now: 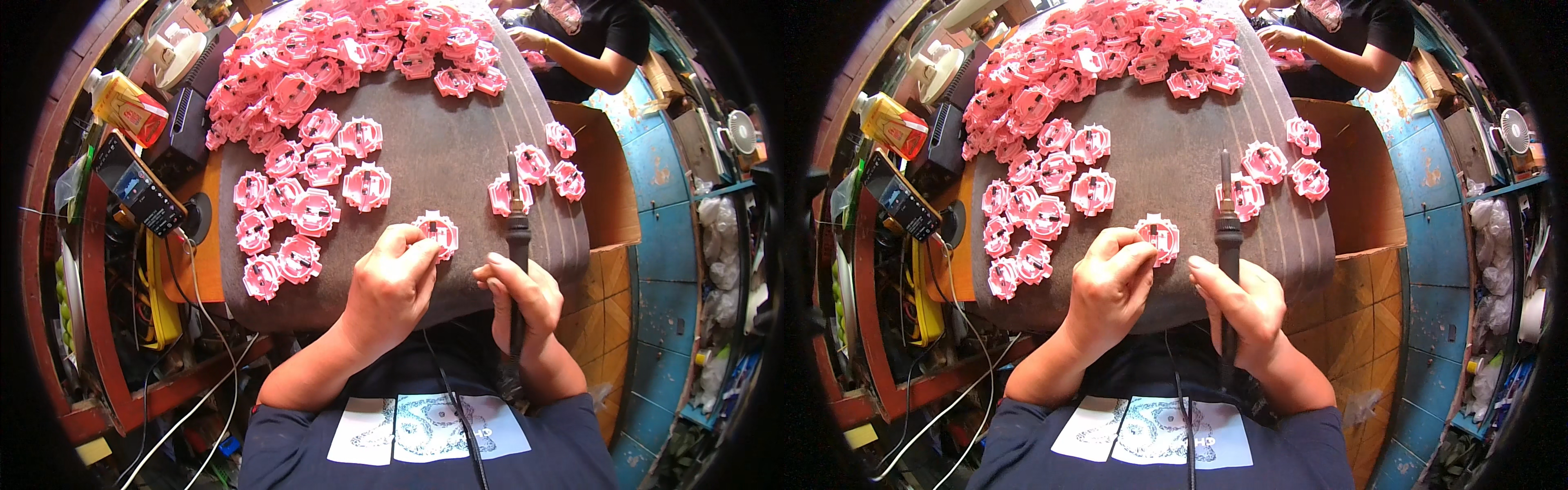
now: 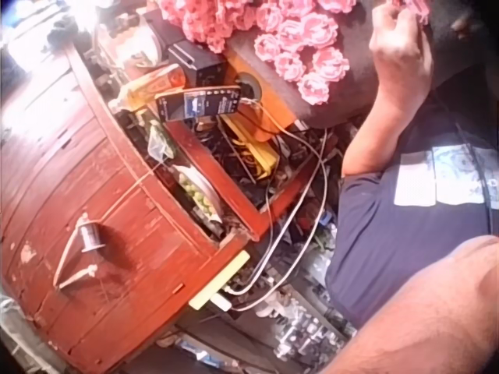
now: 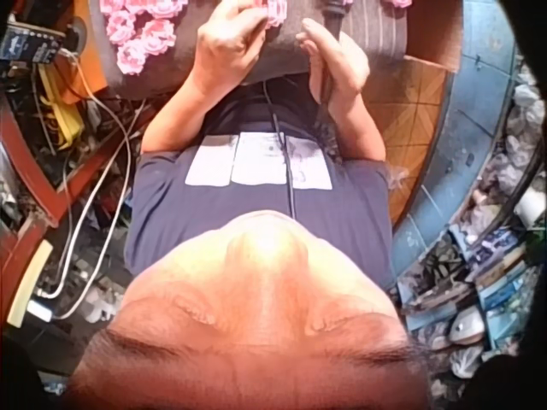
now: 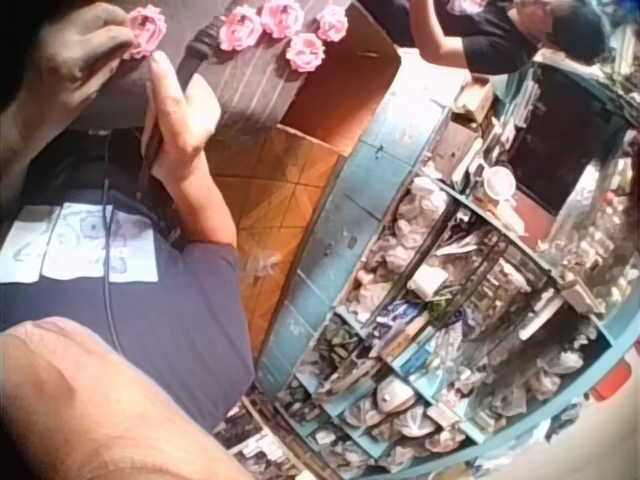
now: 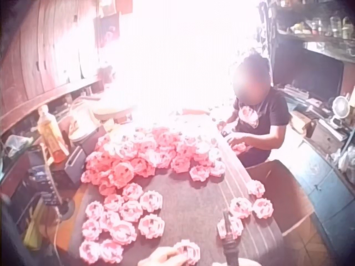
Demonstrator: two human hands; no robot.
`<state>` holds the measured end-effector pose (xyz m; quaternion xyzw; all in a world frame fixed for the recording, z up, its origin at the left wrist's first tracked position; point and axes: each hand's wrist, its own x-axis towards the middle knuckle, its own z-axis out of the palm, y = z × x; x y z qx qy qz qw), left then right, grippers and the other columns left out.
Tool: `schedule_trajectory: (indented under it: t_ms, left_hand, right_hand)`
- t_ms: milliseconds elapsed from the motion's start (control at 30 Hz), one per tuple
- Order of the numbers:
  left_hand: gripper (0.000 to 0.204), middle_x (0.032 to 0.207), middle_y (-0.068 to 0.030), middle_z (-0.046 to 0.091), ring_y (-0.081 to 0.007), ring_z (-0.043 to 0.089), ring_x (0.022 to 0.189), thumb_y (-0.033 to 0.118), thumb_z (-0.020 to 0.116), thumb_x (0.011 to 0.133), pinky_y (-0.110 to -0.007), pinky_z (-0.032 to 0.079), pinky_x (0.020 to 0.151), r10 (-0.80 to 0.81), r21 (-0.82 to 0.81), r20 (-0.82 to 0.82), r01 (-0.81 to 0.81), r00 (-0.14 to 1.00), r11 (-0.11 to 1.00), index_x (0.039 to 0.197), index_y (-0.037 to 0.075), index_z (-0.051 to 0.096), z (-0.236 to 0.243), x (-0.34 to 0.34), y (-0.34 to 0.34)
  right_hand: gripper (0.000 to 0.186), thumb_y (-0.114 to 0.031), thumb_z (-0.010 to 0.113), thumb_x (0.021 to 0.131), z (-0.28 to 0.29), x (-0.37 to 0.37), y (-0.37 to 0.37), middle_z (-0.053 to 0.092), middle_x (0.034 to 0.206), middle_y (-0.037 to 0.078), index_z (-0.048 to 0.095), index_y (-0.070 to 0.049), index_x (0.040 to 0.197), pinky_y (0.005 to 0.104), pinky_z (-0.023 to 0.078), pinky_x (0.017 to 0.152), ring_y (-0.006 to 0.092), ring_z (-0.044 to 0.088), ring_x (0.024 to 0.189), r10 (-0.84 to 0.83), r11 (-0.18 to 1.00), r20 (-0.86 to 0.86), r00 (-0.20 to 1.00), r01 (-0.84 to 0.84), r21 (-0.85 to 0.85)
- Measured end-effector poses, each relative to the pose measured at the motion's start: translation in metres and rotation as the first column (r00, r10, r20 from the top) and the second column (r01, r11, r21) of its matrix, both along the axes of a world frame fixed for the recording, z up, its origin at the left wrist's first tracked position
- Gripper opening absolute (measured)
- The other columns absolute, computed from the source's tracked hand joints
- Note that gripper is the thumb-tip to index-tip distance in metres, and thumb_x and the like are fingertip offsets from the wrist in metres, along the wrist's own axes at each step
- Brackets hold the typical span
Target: The person uses a soldering iron to apply heat to small pink plastic components on a workbench. They pick up each component, apply the soldering iron to specific points, and place the finished items into a cardboard box. Another person is visible in the background performing a similar task.
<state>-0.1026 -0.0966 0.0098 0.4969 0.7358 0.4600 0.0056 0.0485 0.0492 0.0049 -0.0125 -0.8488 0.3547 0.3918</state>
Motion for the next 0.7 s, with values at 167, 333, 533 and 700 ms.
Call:
schedule_trajectory:
  t_ms: [167,333,533,700]
  left_hand:
    - [0.02,0.105,-0.0166,0.068,-0.0338,0.072,0.086,-0.003,0.076,0.086,-0.04,0.059,0.074,-0.009,-0.009,0.007,0.009,1.0,1.0,0.105,0.001,0.074,0.003,0.0,0.001]
    - [0.02,0.106,-0.0173,0.068,-0.0339,0.072,0.087,-0.003,0.076,0.087,-0.04,0.059,0.075,-0.012,0.003,0.021,0.012,1.0,1.0,0.106,0.001,0.074,0.003,0.0,0.0]
    - [0.02,0.106,-0.0173,0.068,-0.0341,0.072,0.087,-0.002,0.076,0.087,-0.04,0.059,0.074,-0.014,-0.007,0.019,0.015,1.0,1.0,0.107,0.001,0.074,0.003,0.0,0.001]
    - [0.02,0.105,-0.0167,0.068,-0.0342,0.072,0.087,-0.002,0.076,0.087,-0.04,0.059,0.074,-0.004,-0.006,0.004,0.004,1.0,1.0,0.107,0.002,0.074,0.003,0.0,0.001]
  right_hand:
    - [0.065,0.003,0.084,0.079,-0.002,-0.024,-0.001,0.068,0.13,0.023,0.051,-0.002,0.135,0.0377,0.059,0.083,0.0329,0.074,0.099,-0.034,0.999,0.197,0.98,0.034,0.002]
    - [0.067,-0.004,0.086,0.078,0.004,-0.037,-0.002,0.069,0.129,0.025,0.052,-0.001,0.135,0.0476,0.058,0.095,0.0449,0.072,0.112,-0.024,0.998,0.224,0.974,0.011,0.06]
    - [0.068,-0.005,0.083,0.081,-0.003,-0.043,-0.001,0.071,0.121,0.02,0.051,-0.004,0.14,0.047,0.057,0.078,0.0401,0.071,0.093,-0.023,0.997,0.12,0.993,0.014,0.074]
    - [0.067,-0.006,0.083,0.081,-0.004,-0.044,-0.001,0.071,0.122,0.02,0.052,-0.004,0.14,0.0462,0.057,0.078,0.0391,0.071,0.093,-0.039,0.998,0.103,0.994,0.033,0.06]
